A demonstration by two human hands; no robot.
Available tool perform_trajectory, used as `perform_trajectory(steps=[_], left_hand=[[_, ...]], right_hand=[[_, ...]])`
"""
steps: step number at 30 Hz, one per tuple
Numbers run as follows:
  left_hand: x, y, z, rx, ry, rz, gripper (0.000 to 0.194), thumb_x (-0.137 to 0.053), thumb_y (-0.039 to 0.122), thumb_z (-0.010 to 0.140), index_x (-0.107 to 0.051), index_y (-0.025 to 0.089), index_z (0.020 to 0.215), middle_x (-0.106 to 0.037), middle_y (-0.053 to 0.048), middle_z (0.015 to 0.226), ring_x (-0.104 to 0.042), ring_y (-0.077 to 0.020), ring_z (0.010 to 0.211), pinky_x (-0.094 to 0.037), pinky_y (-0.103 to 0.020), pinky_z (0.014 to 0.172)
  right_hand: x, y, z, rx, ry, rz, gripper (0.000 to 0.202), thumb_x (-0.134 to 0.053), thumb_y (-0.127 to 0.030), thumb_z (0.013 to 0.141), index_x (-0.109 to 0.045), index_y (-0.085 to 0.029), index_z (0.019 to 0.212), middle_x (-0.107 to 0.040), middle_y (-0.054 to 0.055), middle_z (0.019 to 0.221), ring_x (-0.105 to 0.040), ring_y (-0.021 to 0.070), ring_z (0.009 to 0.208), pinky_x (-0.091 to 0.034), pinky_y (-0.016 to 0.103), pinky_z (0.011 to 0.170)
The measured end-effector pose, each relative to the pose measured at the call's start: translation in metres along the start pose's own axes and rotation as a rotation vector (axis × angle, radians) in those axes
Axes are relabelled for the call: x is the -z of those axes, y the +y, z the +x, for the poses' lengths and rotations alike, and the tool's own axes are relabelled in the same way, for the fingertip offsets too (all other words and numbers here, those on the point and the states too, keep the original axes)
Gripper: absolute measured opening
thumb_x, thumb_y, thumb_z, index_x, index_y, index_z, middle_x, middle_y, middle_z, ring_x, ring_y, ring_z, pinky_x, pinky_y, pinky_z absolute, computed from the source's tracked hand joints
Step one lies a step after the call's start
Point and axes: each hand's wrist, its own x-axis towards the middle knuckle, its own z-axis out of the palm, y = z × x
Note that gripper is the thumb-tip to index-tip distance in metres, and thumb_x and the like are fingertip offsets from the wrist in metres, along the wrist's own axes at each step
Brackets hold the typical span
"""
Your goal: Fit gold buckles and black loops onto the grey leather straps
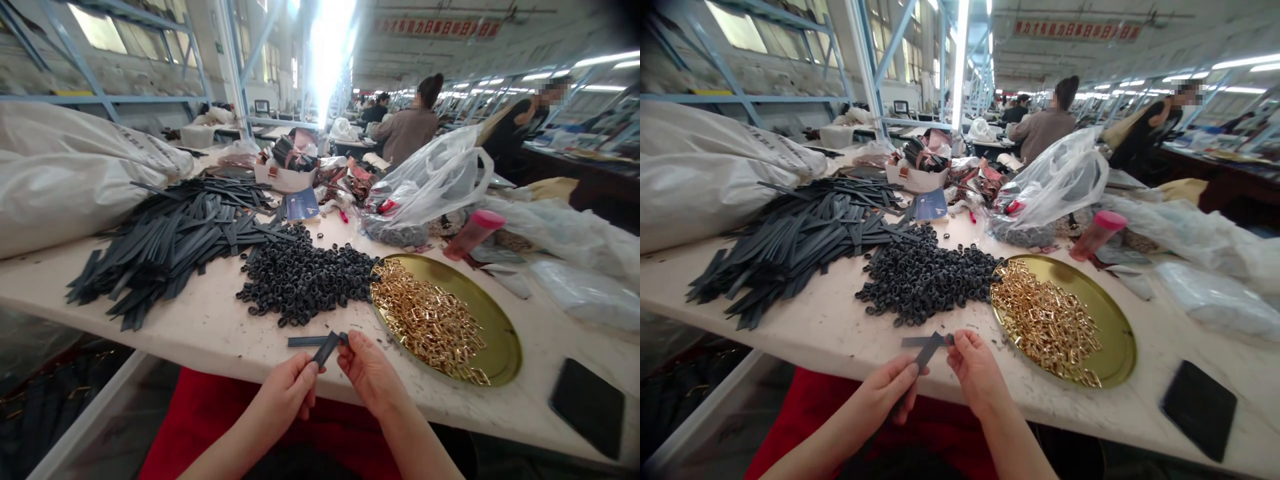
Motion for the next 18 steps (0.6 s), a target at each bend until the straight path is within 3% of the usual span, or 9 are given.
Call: perform_trajectory(steps=[5, 8, 11, 13, 16, 18], left_hand=[[0.000, -0.002, 0.010, -0.093, 0.071, 0.365, 0.030, -0.034, 0.038, 0.084, -0.054, 0.016, 0.083, -0.045, 0.005, 0.049, -0.041, -0.0089, 0.039, -0.031, -0.019, 0.041], [0.003, 0.002, 0.011, -0.090, 0.096, 0.511, 0.029, -0.033, 0.035, 0.084, -0.055, 0.017, 0.078, -0.044, 0.005, 0.048, -0.043, -0.0115, 0.044, -0.031, -0.020, 0.045], [0.007, 0.005, 0.012, -0.145, 0.087, 0.656, 0.026, -0.037, 0.031, 0.082, -0.054, 0.018, 0.066, -0.049, 0.002, 0.054, -0.047, -0.0137, 0.053, -0.032, -0.021, 0.052], [0.008, 0.006, 0.014, -0.183, 0.072, 0.687, 0.027, -0.039, 0.032, 0.082, -0.054, 0.019, 0.064, -0.055, 0.000, 0.060, -0.050, -0.0155, 0.059, -0.033, -0.022, 0.056], [0.006, 0.007, 0.019, -0.172, 0.095, 0.601, 0.027, -0.037, 0.037, 0.083, -0.057, 0.020, 0.089, -0.060, -0.002, 0.067, -0.053, -0.0183, 0.061, -0.036, -0.024, 0.060], [0.005, 0.008, 0.023, -0.135, 0.114, 0.517, 0.037, -0.039, 0.041, 0.083, -0.049, 0.020, 0.111, -0.062, -0.002, 0.070, -0.055, -0.0195, 0.062, -0.038, -0.025, 0.062]], right_hand=[[-0.008, 0.009, 0.002, -0.008, 0.011, 0.049, 0.031, -0.070, -0.041, 0.062, -0.058, -0.019, 0.081, -0.056, -0.002, 0.067, -0.049, 0.0095, 0.054, -0.042, 0.023, 0.052], [-0.001, 0.008, 0.003, 0.063, -0.012, -0.183, 0.035, -0.065, -0.044, 0.067, -0.062, -0.017, 0.089, -0.056, -0.001, 0.065, -0.050, 0.0114, 0.056, -0.043, 0.026, 0.057], [0.005, 0.008, 0.003, 0.185, -0.006, -0.474, 0.031, -0.062, -0.043, 0.070, -0.064, -0.016, 0.087, -0.057, 0.000, 0.062, -0.052, 0.0146, 0.062, -0.043, 0.028, 0.062], [0.004, 0.011, 0.002, 0.213, -0.036, -0.541, 0.026, -0.062, -0.040, 0.071, -0.062, -0.017, 0.084, -0.059, 0.000, 0.065, -0.054, 0.0156, 0.064, -0.044, 0.028, 0.063], [-0.003, 0.019, -0.003, 0.228, -0.054, -0.481, 0.028, -0.061, -0.036, 0.071, -0.055, -0.019, 0.092, -0.062, 0.001, 0.074, -0.058, 0.0160, 0.068, -0.045, 0.027, 0.063], [-0.006, 0.022, -0.006, 0.264, -0.037, -0.532, 0.037, -0.060, -0.034, 0.073, -0.049, -0.019, 0.105, -0.064, 0.002, 0.080, -0.059, 0.0163, 0.070, -0.046, 0.027, 0.063]])
